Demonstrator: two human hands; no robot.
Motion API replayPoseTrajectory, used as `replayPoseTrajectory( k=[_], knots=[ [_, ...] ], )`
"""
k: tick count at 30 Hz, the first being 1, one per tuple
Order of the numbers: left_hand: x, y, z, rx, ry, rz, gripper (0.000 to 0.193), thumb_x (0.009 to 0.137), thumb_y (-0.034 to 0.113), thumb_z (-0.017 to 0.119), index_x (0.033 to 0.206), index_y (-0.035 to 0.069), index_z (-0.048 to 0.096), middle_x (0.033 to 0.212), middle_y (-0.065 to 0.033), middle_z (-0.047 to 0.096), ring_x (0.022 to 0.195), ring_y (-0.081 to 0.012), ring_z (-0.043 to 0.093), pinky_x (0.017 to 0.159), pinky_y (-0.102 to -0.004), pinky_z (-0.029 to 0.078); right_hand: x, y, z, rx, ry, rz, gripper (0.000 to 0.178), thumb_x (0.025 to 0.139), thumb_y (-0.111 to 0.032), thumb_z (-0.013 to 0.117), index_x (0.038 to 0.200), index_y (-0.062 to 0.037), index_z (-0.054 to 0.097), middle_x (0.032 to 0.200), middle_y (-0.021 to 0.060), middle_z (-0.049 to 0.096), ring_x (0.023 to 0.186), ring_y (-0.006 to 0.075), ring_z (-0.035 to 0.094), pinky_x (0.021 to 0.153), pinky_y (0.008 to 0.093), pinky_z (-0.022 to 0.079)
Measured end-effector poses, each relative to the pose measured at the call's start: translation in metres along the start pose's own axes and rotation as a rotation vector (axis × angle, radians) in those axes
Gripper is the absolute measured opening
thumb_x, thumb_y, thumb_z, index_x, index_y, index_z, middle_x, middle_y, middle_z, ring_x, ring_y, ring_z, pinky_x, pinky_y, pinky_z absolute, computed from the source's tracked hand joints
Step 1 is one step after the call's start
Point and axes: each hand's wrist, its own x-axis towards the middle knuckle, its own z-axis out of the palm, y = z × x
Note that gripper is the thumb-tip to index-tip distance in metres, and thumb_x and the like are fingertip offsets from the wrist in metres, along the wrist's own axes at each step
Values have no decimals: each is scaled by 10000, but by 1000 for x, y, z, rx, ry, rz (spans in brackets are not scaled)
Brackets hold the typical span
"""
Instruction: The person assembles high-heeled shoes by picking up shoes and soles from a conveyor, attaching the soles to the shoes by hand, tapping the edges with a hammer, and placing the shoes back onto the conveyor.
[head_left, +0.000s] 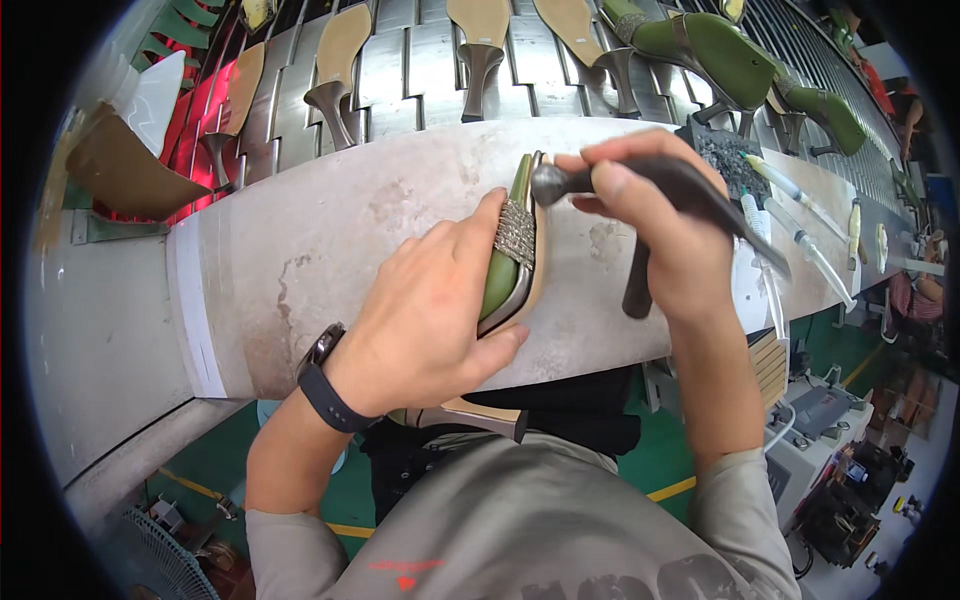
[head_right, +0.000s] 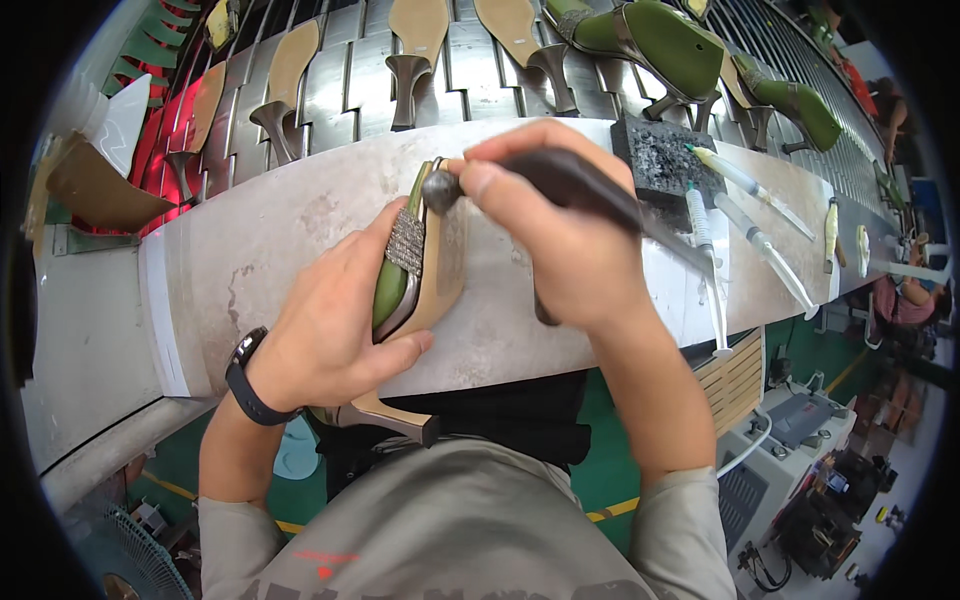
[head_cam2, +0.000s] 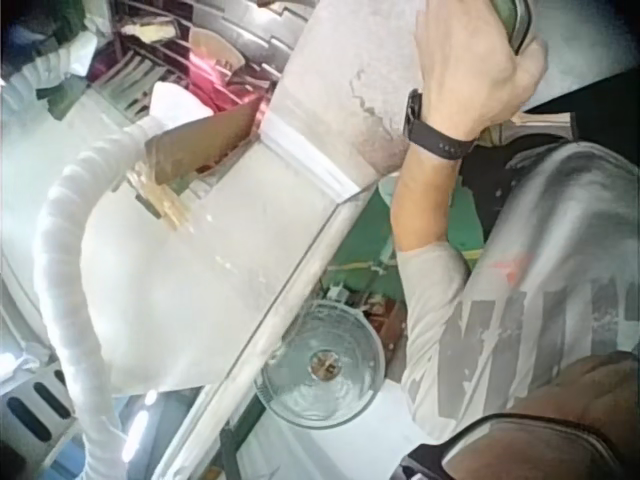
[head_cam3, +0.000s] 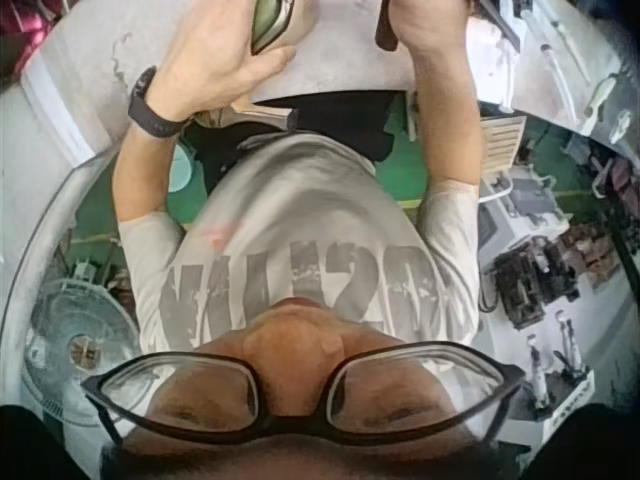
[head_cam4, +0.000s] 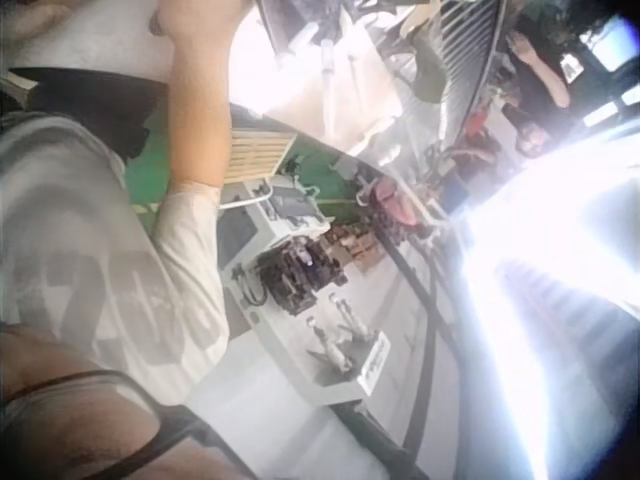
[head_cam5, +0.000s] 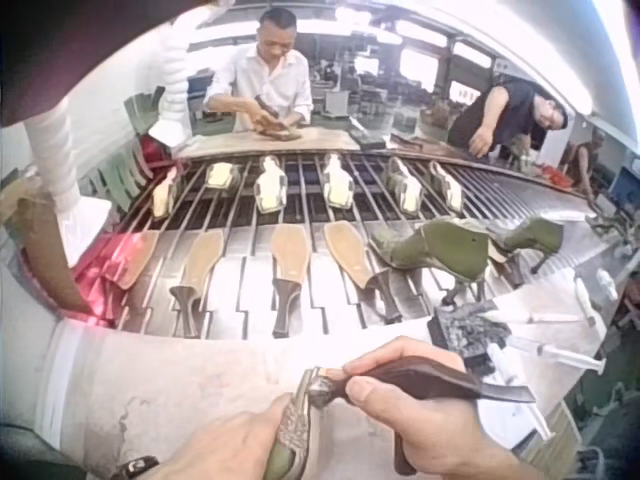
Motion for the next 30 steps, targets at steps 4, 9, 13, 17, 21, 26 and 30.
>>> replayPoseTrajectory(
  k=[4,9,13,17,21,26,30],
  knots=[
    [1,-8,-4,-107,25,45,1005,792,216,843,1587,-107,321,1264,-314,634,1183,-485,625,1029,-494,501,23,28,-6,146,125,120,143,979,-113,743,1070,-3,748,1060,103,795,966,147,738,876,303,602],
    [-13,1,-27,71,508,157,1121,753,207,907,1614,-121,269,1355,-309,611,1252,-454,619,1063,-473,503,7,50,-13,173,161,62,145,990,-122,740,1073,-4,757,1063,104,792,919,137,716,864,291,594],
    [-22,44,-60,-435,577,404,1050,772,128,864,1619,-33,264,1476,-230,572,1358,-284,572,1092,-409,495,-32,23,-8,121,121,57,192,988,-113,723,1130,17,728,1096,119,797,978,143,719,871,291,571],
    [-24,57,-42,-297,570,437,831,787,75,824,1499,9,401,1348,-186,639,1204,-228,641,1030,-367,511,-83,-65,5,-125,15,-416,262,986,-113,702,1206,28,687,1219,204,763,1166,254,720,1040,418,554],
    [-28,78,-22,-353,639,377,758,742,66,818,1427,6,498,1230,-213,664,1077,-419,687,956,-459,546,-109,-117,16,-101,-302,-622,370,956,-192,787,1212,24,629,1277,302,710,1227,428,702,1079,532,552],
    [-34,78,-9,-297,688,427,769,702,42,815,1410,-4,518,1238,-221,652,1074,-442,668,917,-476,535,-106,-148,10,-343,-434,-468,403,958,-256,829,1162,22,621,1219,334,718,1177,455,722,1031,548,590],
    [-41,70,-4,-144,656,573,810,775,104,883,1447,-15,447,1341,-240,647,1154,-377,681,976,-440,544,-104,-154,12,-237,-381,-379,428,918,-250,858,1127,45,628,1193,336,730,1164,432,730,1029,522,594]
  ],
)
